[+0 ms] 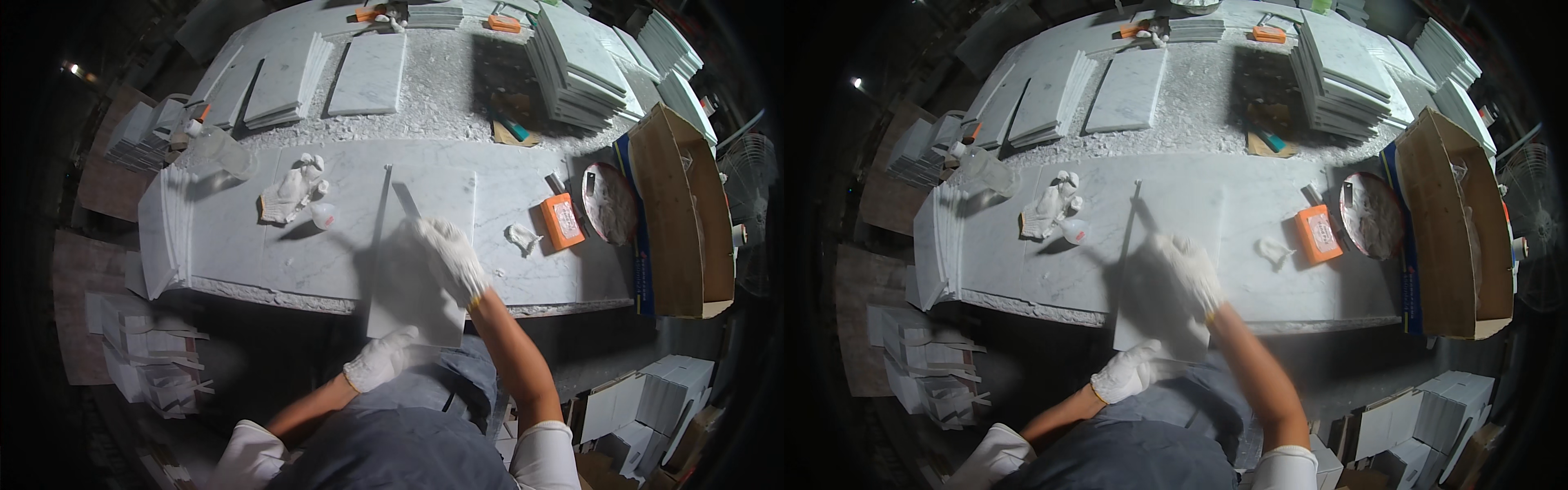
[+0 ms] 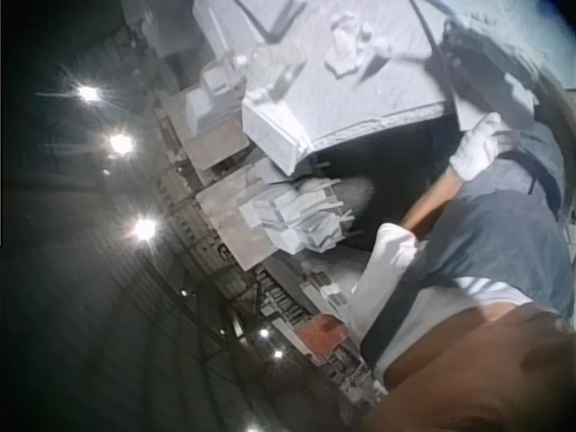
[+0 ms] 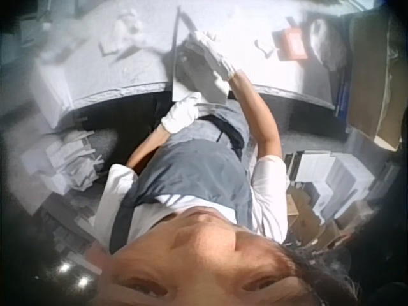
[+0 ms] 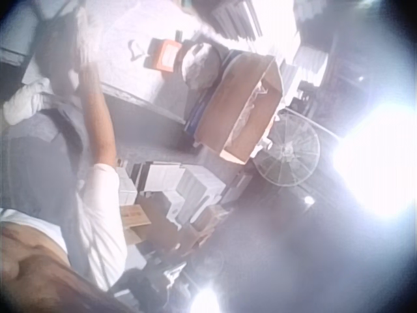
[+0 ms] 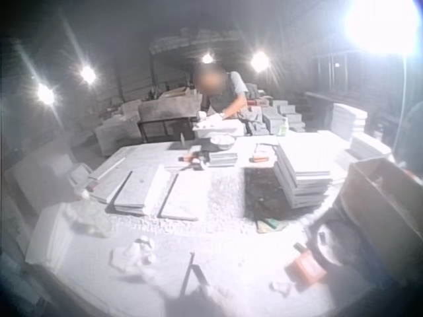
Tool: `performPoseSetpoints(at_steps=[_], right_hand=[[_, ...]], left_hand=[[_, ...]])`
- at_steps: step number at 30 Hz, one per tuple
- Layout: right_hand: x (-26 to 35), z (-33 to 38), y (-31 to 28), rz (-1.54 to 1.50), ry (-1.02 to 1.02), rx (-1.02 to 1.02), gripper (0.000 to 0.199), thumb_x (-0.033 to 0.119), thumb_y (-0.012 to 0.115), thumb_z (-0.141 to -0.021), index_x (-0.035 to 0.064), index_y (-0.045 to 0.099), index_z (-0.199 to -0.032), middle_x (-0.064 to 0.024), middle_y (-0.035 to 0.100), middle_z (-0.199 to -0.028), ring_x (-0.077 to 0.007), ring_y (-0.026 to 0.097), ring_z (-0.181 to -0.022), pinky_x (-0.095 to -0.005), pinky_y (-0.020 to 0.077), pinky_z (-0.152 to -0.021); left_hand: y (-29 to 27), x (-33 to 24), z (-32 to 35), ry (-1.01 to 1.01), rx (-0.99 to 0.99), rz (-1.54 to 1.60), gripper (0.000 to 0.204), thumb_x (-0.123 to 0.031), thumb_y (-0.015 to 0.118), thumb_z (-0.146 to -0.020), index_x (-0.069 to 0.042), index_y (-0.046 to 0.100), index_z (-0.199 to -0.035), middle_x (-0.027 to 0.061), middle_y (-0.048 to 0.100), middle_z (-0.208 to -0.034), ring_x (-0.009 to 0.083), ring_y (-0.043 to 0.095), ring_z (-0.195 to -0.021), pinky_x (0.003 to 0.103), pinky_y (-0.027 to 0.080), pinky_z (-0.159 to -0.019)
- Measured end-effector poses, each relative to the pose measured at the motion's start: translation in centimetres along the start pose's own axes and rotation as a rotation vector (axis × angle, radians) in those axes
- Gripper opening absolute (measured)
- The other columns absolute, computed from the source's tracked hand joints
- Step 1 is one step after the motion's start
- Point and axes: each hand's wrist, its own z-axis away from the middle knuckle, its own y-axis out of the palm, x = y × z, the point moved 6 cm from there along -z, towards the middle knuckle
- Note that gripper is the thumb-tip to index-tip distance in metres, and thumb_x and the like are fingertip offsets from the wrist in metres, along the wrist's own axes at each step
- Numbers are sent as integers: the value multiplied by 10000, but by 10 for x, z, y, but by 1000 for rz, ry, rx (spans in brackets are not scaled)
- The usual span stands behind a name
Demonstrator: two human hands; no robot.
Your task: The person uses a metal file to smooth the edges of white rectangular tiles on a workbench. They repeatedly pick up tiles, file the edges, and stack them. The person also briefly touches their face area during the task.
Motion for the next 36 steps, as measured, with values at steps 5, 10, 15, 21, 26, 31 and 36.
performPoseSetpoints(at_steps=[5,10,15,21,26,31,36], right_hand=[[26,-116,-38,328,-428,-11,247,319,650,-1012,76,656,-1057,-32,657,-971,-141,622,-807,-266,536,-744],[85,-86,-98,-123,-258,-411,222,238,630,-1023,42,623,-1128,-34,626,-966,-134,615,-790,-264,562,-701],[163,81,-159,419,-540,-746,323,183,638,-1014,39,649,-1303,-35,684,-1156,-77,635,-920,-222,524,-709],[206,169,-229,1063,-274,-1059,274,185,647,-997,67,715,-1235,-65,751,-1106,-148,686,-914,-281,538,-821],[202,148,-229,1687,-216,-1009,303,290,625,-993,80,720,-1190,-134,730,-1161,-310,688,-1090,-381,527,-942],[194,162,-218,1788,-116,-1180,391,407,638,-979,148,686,-1269,-93,671,-1241,-316,675,-1112,-405,542,-940],[160,167,-166,1417,-559,-943,321,356,673,-966,207,691,-1250,-74,675,-1163,-263,704,-975,-364,575,-809]], left_hand=[[-38,13,-12,-23,-174,-48,262,-131,583,-1031,11,623,-1248,170,670,-1268,309,628,-1210,450,474,-1104],[-45,18,-17,-7,13,-9,280,-195,572,-1033,-51,636,-1264,216,626,-1332,398,598,-1249,532,454,-1101],[-30,14,-15,33,315,95,232,-213,597,-1022,-119,668,-1222,244,634,-1315,479,587,-1247,597,445,-1091],[-29,11,-15,-53,-6,-23,152,-131,614,-1011,-100,697,-1134,191,651,-1301,496,618,-1190,623,457,-1076],[-17,3,0,-49,-84,-86,229,-159,609,-1021,-29,656,-1204,189,661,-1251,429,634,-1186,565,483,-1069],[-10,-13,36,-110,-146,-306,392,-172,581,-1043,112,551,-1312,231,647,-1237,341,640,-1186,463,494,-1065],[21,-28,57,-122,-165,-740,383,-135,575,-1043,113,545,-1334,185,679,-1202,200,659,-1107,330,510,-1027]])
